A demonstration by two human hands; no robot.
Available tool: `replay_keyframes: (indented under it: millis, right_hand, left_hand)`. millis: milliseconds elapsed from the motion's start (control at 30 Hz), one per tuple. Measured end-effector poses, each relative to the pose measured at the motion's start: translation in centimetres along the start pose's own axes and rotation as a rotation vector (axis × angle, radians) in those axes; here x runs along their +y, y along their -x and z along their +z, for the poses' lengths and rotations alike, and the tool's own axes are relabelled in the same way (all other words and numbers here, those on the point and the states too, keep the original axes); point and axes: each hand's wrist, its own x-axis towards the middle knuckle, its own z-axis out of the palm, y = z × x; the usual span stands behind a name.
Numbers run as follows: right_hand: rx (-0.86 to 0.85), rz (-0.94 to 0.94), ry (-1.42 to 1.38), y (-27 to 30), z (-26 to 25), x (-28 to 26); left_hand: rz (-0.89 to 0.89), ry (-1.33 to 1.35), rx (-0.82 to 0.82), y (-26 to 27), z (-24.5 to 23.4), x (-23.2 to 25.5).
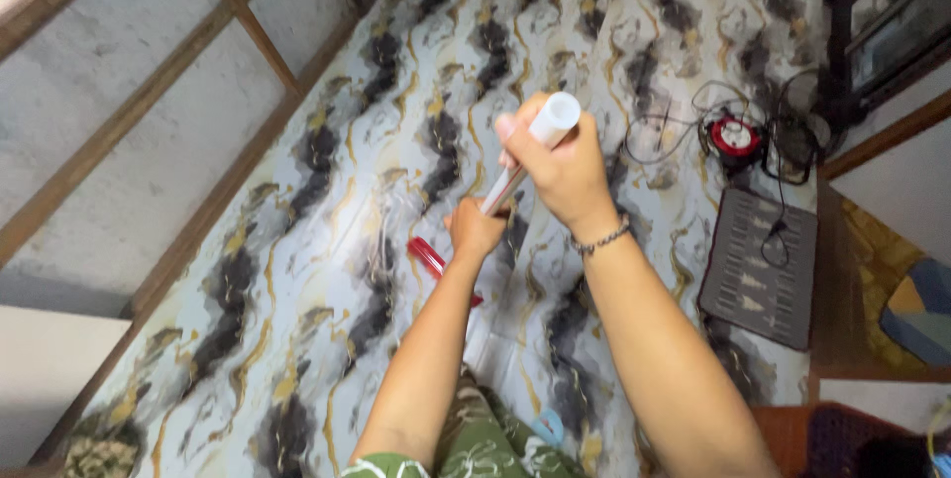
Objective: The person assembles a broom by connecting the pole sections to the broom head, handles an extension cord reel, and untangles the power cord of an electric fan by hand.
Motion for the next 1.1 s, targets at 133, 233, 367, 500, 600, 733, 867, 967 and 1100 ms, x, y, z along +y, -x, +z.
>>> replay_keyframes:
  millis: [133,233,367,500,600,733,867,967,1100]
  right_hand:
    - [0.074,-0.087,-0.169,1.3,-1.5,-0.5]
    - [0.062,-0.196,-0.174,1.4,-2.7,-1.5]
    - [0.140,-0.159,-0.223,1.5,-3.6,-2.4]
    - [-0.052,-0.233,-0.199,1.3,-5.1,-2.7]
    - [-0.087,-0.280,-0.261,1.0,-3.8,-2.2]
    - [-0.007,-0.234,-0.123,0.8,-0.8,-2.5]
    - [-0.093,-0.294,-0.158,0.3,2.3,-3.0]
    - [-0.112,-0.247,-0.224,0.5,5.1,-3.0]
    - [-0.167,-0.227,-0.240,1.5,10.2,-2.4]
  left_hand:
    - [0.086,0.033,0.072,0.6,2.3,0.5]
    - [0.060,0.153,0.050,-0.1,3.3,2.0]
    - [0.042,0.194,0.067,0.0,4.1,4.5]
    - [0.128,0.159,0.267,2.5,5.1,7.1]
    - [0.071,0.139,0.207,3.6,4.2,7.7]
    - [0.062,0.164,0.222,3.5,2.2,6.5]
    - [0.064,0.147,0.242,3.0,-0.5,4.6]
    - [0.079,0.117,0.306,3.2,-3.1,2.4]
    - [0.078,0.110,0.398,4.4,-7.3,-1.7]
